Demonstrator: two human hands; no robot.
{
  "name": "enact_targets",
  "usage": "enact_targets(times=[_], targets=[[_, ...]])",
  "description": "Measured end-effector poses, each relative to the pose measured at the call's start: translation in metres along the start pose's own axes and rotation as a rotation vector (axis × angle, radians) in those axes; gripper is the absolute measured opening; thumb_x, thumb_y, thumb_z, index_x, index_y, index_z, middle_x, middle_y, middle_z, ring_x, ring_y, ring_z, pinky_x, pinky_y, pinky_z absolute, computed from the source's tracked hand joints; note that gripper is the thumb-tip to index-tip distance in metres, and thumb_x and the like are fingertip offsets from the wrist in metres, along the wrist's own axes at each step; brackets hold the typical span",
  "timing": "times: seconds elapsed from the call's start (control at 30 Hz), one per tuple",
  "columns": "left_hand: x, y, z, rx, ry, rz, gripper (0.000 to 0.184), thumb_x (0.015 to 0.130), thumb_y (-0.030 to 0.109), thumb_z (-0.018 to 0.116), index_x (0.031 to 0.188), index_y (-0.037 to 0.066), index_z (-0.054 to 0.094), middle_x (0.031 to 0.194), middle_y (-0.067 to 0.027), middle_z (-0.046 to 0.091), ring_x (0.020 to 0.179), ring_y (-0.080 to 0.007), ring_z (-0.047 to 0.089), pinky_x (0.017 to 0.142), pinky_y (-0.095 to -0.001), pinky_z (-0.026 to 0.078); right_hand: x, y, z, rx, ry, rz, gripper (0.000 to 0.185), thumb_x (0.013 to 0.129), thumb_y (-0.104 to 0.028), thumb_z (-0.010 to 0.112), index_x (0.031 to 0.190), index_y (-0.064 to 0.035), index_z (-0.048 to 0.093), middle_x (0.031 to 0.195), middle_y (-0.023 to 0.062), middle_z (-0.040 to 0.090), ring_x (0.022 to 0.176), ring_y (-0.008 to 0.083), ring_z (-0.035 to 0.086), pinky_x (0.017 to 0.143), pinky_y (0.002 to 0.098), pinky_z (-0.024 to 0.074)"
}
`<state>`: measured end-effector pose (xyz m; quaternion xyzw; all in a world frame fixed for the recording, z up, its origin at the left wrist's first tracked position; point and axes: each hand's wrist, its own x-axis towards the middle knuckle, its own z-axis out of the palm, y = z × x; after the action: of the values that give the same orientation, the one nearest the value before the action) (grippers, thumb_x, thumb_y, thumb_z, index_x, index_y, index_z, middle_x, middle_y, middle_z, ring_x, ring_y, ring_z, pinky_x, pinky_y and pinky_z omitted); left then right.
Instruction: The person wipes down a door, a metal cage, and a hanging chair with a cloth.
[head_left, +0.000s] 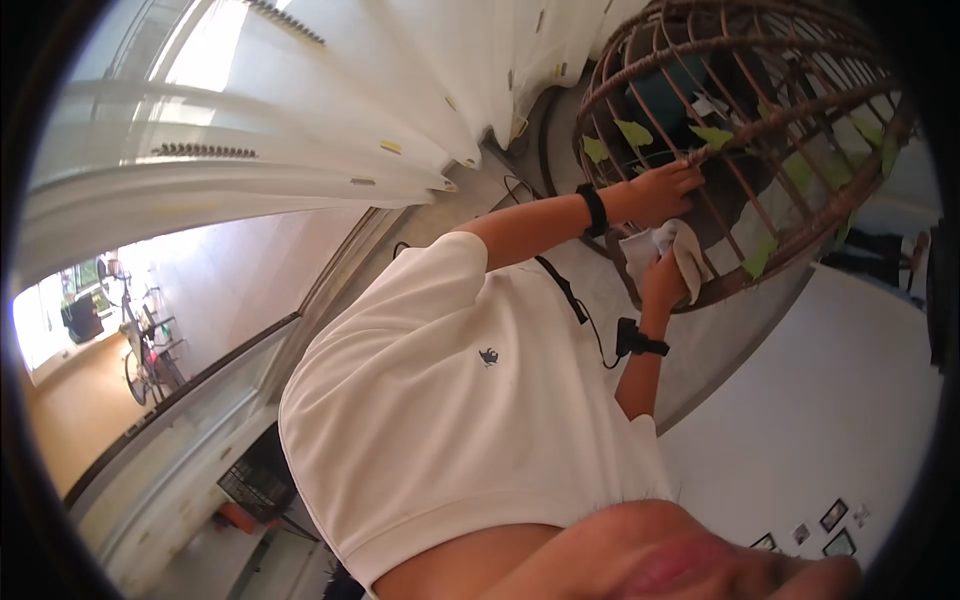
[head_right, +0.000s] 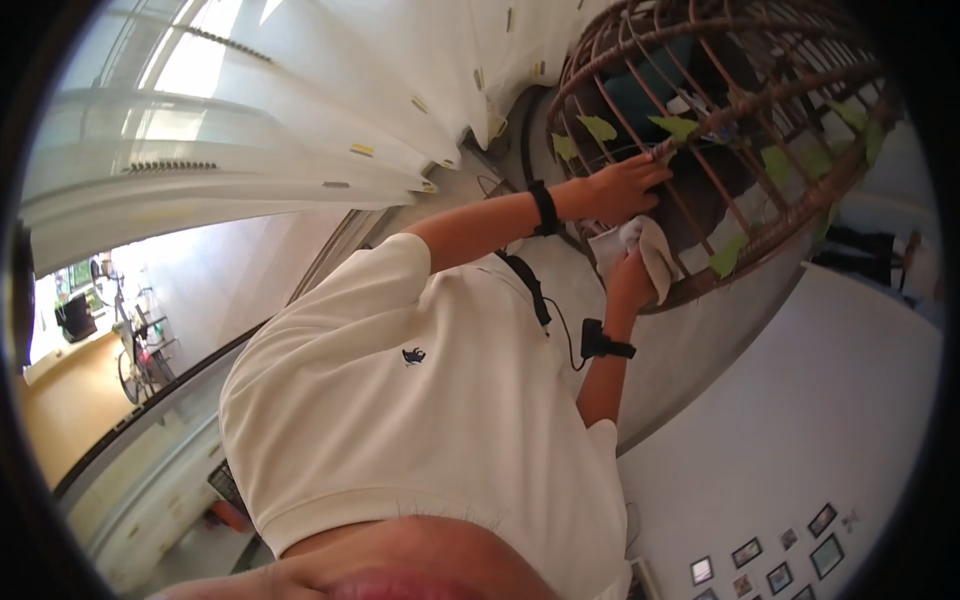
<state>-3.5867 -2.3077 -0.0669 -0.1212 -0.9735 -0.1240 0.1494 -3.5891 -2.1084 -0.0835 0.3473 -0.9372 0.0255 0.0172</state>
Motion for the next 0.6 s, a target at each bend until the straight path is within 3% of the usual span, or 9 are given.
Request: enact_targets(times=[0.07, 0.13, 0.2, 0.27, 0.37, 0.43, 0.47, 0.53, 0.6], targets=[[-0.021, 0.009, -0.031, -0.085, 0.038, -0.067, 0.029, 0.089, 0.021, 0.061, 0.112, 0.005, 0.071, 0.144, -0.0201, 0.048, 0.141, -0.0311, 0.039, 0.121, -0.0469, 0.023, 0.004, -0.004, 0.021, -0.061, 0.089, -0.079, 0.034, 0.089, -0.019, 0.066, 0.118, -0.0016, 0.063, 0.108, 0.0206, 0.07, 0.102, 0.037, 0.067, 0.088, 0.0481, 0.0525], [-0.048, 0.018, -0.091, -0.654, -0.484, -0.166, 0.028, 0.088, 0.019, 0.063, 0.113, 0.007, 0.069, 0.141, -0.0183, 0.05, 0.136, -0.0323, 0.044, 0.115, -0.0479, 0.034, 0.007, -0.011, 0.038, 0.197, 0.065, 0.074, 0.035, 0.089, -0.018, 0.064, 0.12, -0.0021, 0.063, 0.112, 0.0209, 0.07, 0.105, 0.038, 0.066, 0.092, 0.0464, 0.0516], [-0.103, 0.03, -0.143, -0.545, 0.003, 0.024, 0.027, 0.085, 0.015, 0.069, 0.111, 0.008, 0.068, 0.137, -0.016, 0.052, 0.131, -0.0312, 0.049, 0.108, -0.0476, 0.041, 0.006, -0.001, 0.076, 0.483, 0.033, -0.008, 0.038, 0.089, -0.02, 0.062, 0.123, -0.0018, 0.063, 0.116, 0.0206, 0.069, 0.108, 0.0386, 0.064, 0.094, 0.0447, 0.0502], [-0.143, 0.036, -0.207, -0.37, 0.297, -0.096, 0.028, 0.08, 0.01, 0.074, 0.107, 0.01, 0.068, 0.136, -0.0137, 0.052, 0.129, -0.0325, 0.048, 0.107, -0.0456, 0.041, 0.016, -0.022, 0.067, 0.091, 0.119, 0.068, 0.039, 0.09, -0.018, 0.061, 0.125, -0.0007, 0.062, 0.118, 0.0201, 0.068, 0.109, 0.0385, 0.064, 0.096, 0.0442, 0.0487], [-0.228, 0.053, -0.298, 0.107, 0.717, -0.546, 0.028, 0.075, 0.003, 0.077, 0.101, 0.006, 0.068, 0.138, -0.0158, 0.05, 0.132, -0.0351, 0.045, 0.107, -0.0416, 0.04, 0.022, -0.03, 0.075, 0.237, 0.084, 0.049, 0.037, 0.092, -0.016, 0.059, 0.125, -0.0001, 0.063, 0.12, 0.0201, 0.068, 0.107, 0.0385, 0.064, 0.096, 0.0451, 0.0494], [-0.31, 0.051, -0.332, 0.664, 1.117, -0.784, 0.055, 0.08, 0.005, 0.077, 0.127, -0.003, 0.052, 0.145, -0.018, 0.044, 0.133, -0.0292, 0.044, 0.109, -0.0433, 0.037, 0.024, -0.039, 0.074, 0.263, 0.123, 0.036, 0.035, 0.091, -0.013, 0.059, 0.124, 0.0005, 0.063, 0.12, 0.0211, 0.068, 0.107, 0.0394, 0.064, 0.096, 0.0454, 0.0496], [-0.35, 0.052, -0.357, 0.541, 1.445, -0.815, 0.068, 0.082, 0.014, 0.079, 0.136, -0.003, 0.042, 0.145, -0.0196, 0.042, 0.134, -0.0294, 0.043, 0.109, -0.0449, 0.037, 0.026, -0.042, 0.075, 0.344, 0.159, 0.053, 0.035, 0.091, -0.011, 0.059, 0.124, 0.0007, 0.063, 0.119, 0.0218, 0.068, 0.108, 0.0399, 0.064, 0.097, 0.046, 0.0494], [-0.402, 0.058, -0.383, 0.575, 1.56, -1.029, 0.072, 0.085, 0.022, 0.08, 0.139, -0.002, 0.04, 0.144, -0.019, 0.041, 0.134, -0.0293, 0.042, 0.108, -0.0452, 0.038, 0.03, -0.053, 0.073, 0.424, 0.12, 0.079, 0.037, 0.091, -0.009, 0.059, 0.126, 0.0027, 0.06, 0.123, 0.0238, 0.065, 0.112, 0.0414, 0.062, 0.099, 0.0474, 0.048], [-0.431, 0.047, -0.377, 0.585, 1.297, -1.149, 0.084, 0.085, 0.029, 0.081, 0.147, -0.001, 0.033, 0.144, -0.0181, 0.038, 0.137, -0.0316, 0.04, 0.111, -0.0469, 0.036, 0.036, -0.068, 0.067, 0.577, 0.178, 0.092, 0.044, 0.091, -0.008, 0.059, 0.133, 0.0046, 0.053, 0.13, 0.0258, 0.06, 0.119, 0.0417, 0.058, 0.103, 0.0475, 0.0455]])
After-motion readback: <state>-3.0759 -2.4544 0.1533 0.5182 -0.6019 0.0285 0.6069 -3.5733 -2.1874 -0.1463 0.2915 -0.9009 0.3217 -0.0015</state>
